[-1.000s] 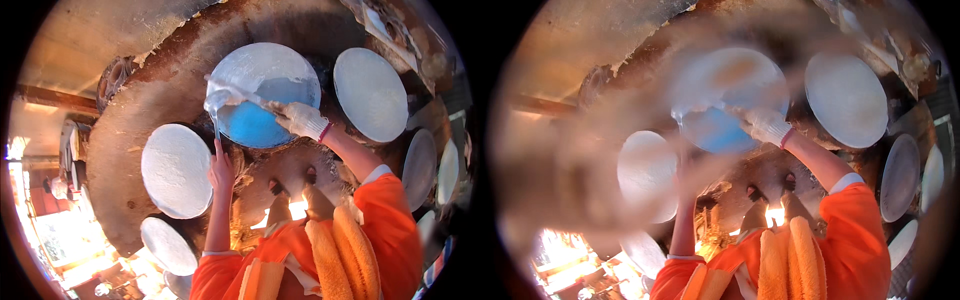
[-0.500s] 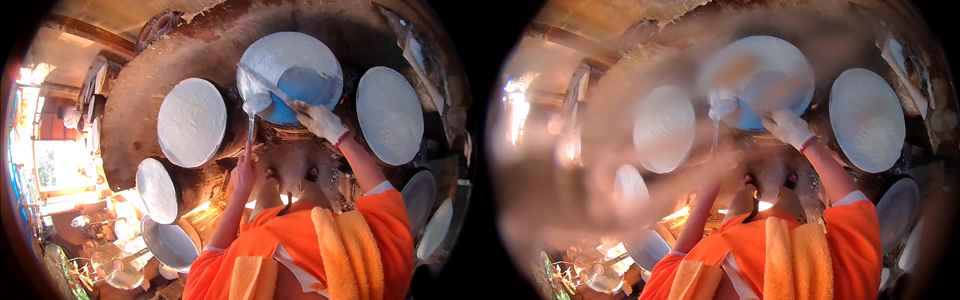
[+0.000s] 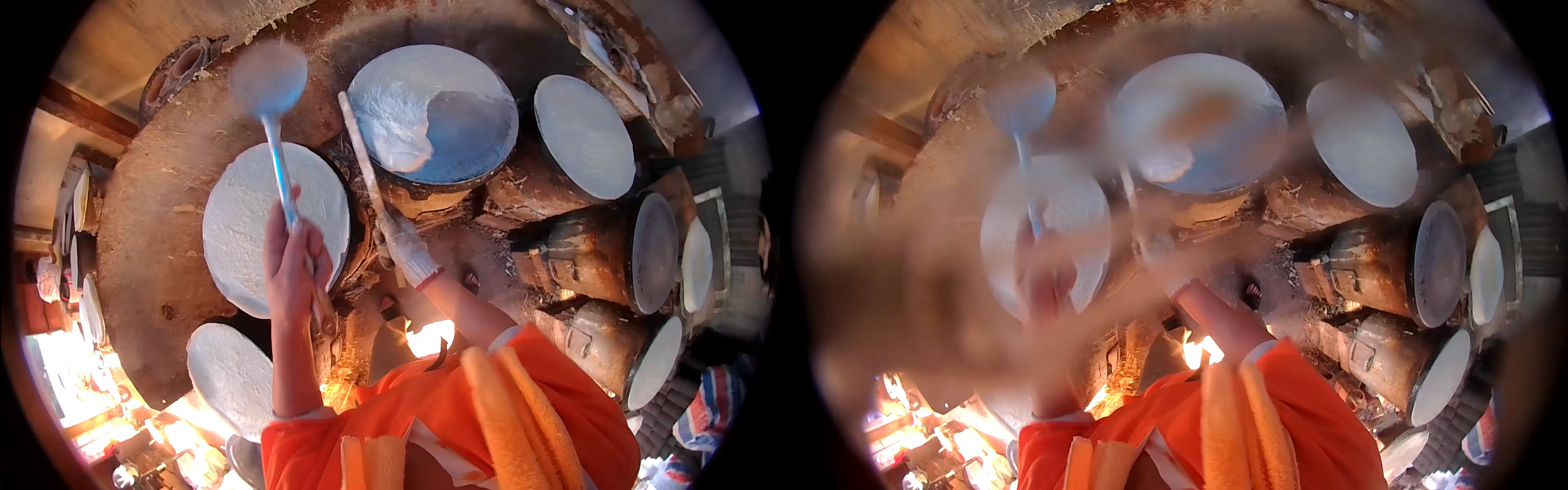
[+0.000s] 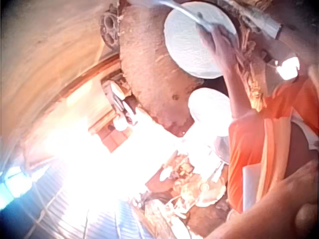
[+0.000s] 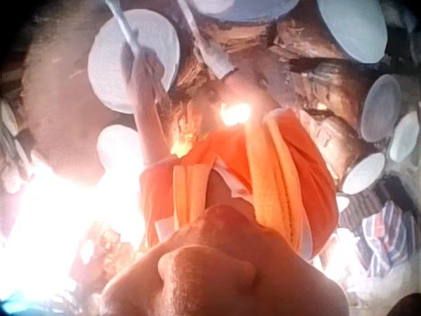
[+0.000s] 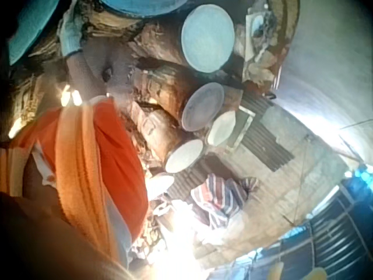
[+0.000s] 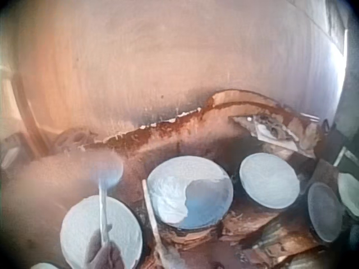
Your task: The person pours white batter onto several circular hot plates using a ladle and spreads it into thin discs with a flat stick, then wipes the tools with a sponge.
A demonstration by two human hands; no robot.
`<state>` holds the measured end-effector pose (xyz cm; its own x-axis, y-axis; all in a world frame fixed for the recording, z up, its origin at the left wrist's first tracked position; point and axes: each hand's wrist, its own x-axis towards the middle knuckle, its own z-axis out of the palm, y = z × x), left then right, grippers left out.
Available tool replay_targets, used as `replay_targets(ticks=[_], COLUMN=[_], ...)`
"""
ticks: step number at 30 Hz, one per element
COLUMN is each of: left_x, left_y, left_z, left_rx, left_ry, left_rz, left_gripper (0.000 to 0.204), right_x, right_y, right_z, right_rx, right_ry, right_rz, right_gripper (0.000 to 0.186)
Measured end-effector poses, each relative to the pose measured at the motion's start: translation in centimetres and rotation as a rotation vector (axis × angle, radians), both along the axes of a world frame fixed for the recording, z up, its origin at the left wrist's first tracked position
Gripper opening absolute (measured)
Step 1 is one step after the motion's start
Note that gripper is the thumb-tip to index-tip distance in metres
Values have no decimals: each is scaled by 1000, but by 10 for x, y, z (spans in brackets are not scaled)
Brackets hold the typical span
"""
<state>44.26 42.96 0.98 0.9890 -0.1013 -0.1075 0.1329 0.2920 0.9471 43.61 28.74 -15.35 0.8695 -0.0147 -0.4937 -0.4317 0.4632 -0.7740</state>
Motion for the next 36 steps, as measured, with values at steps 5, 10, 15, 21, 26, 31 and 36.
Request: replay_targets(ticks=[5, 10, 15, 21, 26, 31, 36], left_x=[-71, -133, -189, -213, -181, -185, -151], left_y=[60, 79, 81, 53, 9, -58, -65], left_z=[-19, -16, -11, 15, 42, 5, 34], left_rx=[189, 58, 54, -66, -112, -449, -428], left_ry=[225, 255, 252, 274, 301, -202, 266], left_rz=[95, 134, 89, -254, -878, -1170, -1494], left_gripper=[39, 38, 42, 52, 65, 65, 59], right_x=[-10, -1, -52, -59, -53, -38, -57], right_y=[6, 27, -11, -72, -27, -87, -46], right_z=[2, -7, 56, 41, 90, 21, 21], right_rx=[-210, -40, -30, 152, -53, -251, -266], right_ry=[-93, -4, 21, 15, -113, 33, -14], right_rz=[-207, -251, -199, -307, 12, -320, -21], right_gripper=[32, 34, 45, 28, 30, 45, 52])
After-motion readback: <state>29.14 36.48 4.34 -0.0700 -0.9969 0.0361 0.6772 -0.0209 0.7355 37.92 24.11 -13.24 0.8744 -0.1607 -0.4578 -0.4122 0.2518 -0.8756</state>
